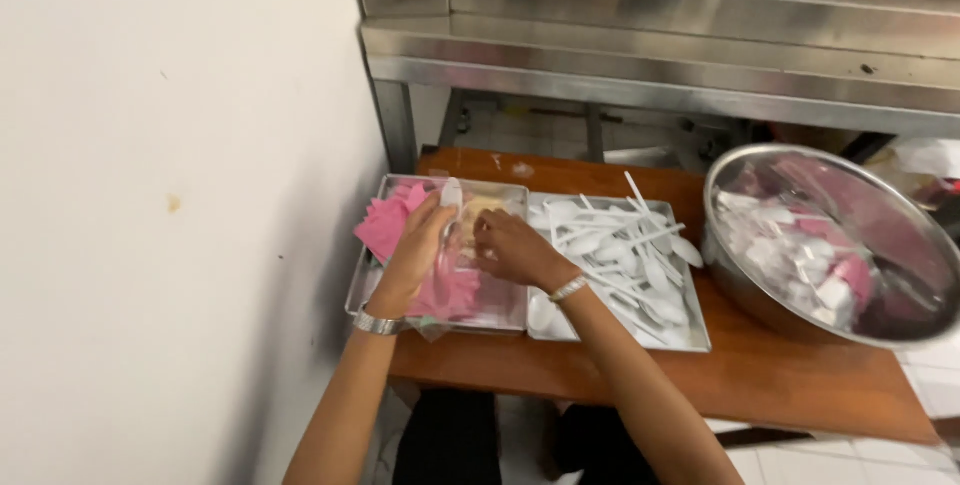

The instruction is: Packing individual plastic spoons into small plastic sleeves and placing them in a bowl.

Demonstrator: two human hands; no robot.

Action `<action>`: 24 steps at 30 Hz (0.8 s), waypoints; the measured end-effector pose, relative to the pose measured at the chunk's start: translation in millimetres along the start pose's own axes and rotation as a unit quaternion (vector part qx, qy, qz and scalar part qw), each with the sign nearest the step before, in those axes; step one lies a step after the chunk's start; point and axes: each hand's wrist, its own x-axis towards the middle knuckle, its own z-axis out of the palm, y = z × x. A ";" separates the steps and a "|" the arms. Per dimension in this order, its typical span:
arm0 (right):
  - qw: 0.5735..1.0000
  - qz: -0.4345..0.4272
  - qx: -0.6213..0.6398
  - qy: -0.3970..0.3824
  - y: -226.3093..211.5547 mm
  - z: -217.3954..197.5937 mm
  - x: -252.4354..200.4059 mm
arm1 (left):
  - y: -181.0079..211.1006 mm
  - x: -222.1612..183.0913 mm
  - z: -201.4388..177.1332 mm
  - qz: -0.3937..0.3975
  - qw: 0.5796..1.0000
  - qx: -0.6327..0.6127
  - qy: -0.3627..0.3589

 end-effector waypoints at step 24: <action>0.990 0.084 0.115 -0.023 29.3 19.3 14.4 | -29.3 86.7 6.8 0.071 0.994 0.080 -0.032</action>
